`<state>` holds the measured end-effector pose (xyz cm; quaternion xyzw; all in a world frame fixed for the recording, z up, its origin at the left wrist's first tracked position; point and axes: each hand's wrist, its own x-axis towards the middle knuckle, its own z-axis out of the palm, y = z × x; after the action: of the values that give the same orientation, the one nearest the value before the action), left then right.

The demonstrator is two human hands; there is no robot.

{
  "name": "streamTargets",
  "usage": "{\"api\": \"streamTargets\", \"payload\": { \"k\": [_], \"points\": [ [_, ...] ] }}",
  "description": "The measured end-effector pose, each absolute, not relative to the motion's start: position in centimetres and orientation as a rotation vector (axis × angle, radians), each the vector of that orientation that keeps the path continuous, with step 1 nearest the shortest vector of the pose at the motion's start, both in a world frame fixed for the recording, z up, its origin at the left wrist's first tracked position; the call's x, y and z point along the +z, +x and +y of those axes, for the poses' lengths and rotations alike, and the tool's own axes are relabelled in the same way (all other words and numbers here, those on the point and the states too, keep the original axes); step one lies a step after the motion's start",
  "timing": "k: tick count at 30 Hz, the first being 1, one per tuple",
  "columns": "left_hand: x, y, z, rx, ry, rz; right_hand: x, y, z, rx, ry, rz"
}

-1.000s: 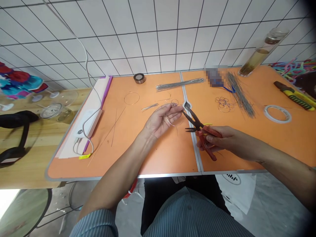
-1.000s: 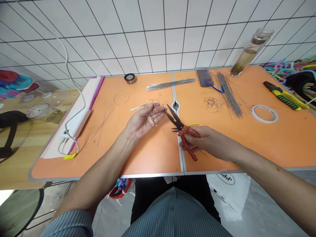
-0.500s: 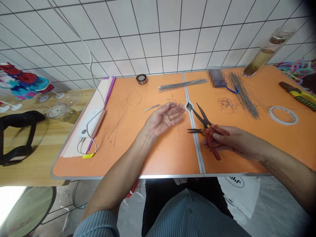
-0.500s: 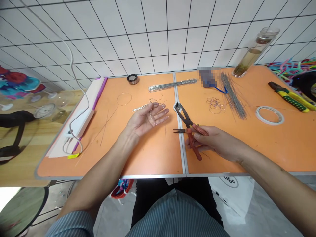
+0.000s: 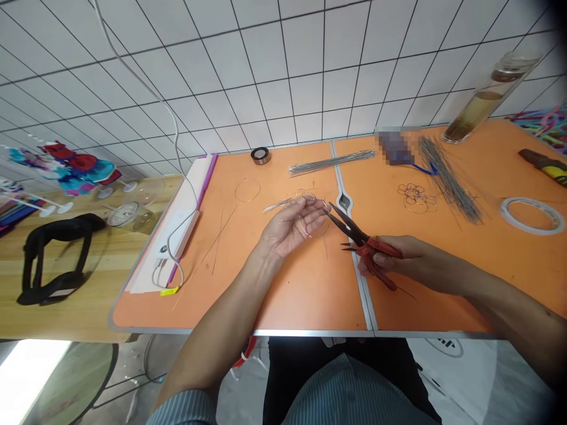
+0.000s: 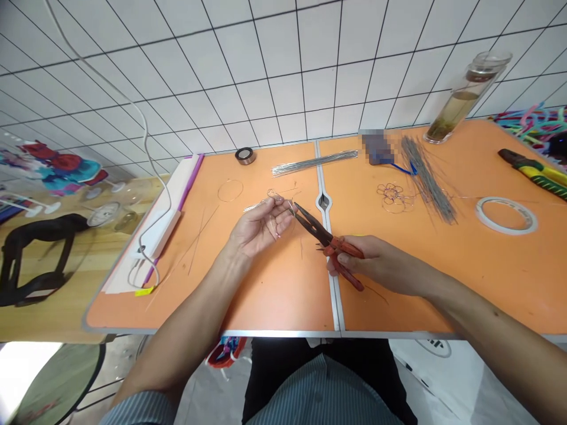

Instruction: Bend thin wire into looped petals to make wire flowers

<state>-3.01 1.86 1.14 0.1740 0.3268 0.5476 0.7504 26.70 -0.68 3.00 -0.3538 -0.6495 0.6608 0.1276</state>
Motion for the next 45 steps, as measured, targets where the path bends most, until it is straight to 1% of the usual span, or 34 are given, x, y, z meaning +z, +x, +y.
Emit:
{"api": "streamTargets", "payload": {
  "k": [8,12,19,25,30,32,35,41,45],
  "points": [
    [1.3,-2.9,1.5,1.194,0.426,0.706,2.9,26.3,0.0,1.902,-0.888,-1.977],
    [1.0,-2.8,1.4,1.205,0.418,0.682,2.7,25.9,-0.1,1.913,-0.897,-1.956],
    [0.9,-2.7,1.2,1.218,0.439,0.593,1.1,25.5,-0.5,1.876,-0.932,-1.878],
    [0.9,-3.0,1.2,1.216,0.514,0.602,1.6,25.4,-0.7,1.720,-1.030,-1.959],
    [1.3,-3.6,1.4,1.285,0.568,0.610,1.7,26.6,-0.7,1.491,-1.122,-2.016],
    [1.4,-3.6,1.3,1.302,0.615,0.603,1.7,26.8,-0.5,1.448,-1.197,-1.908],
    [1.5,-3.3,0.9,1.276,0.724,0.588,2.2,25.8,-0.2,1.505,-1.241,-1.578],
    [1.5,-2.2,-0.2,1.210,0.873,0.612,4.0,21.1,1.2,1.665,-0.994,-1.190],
    [1.2,-1.8,-0.2,1.193,0.887,0.588,4.4,19.3,1.4,1.629,-0.895,-1.099]
  ]
}}
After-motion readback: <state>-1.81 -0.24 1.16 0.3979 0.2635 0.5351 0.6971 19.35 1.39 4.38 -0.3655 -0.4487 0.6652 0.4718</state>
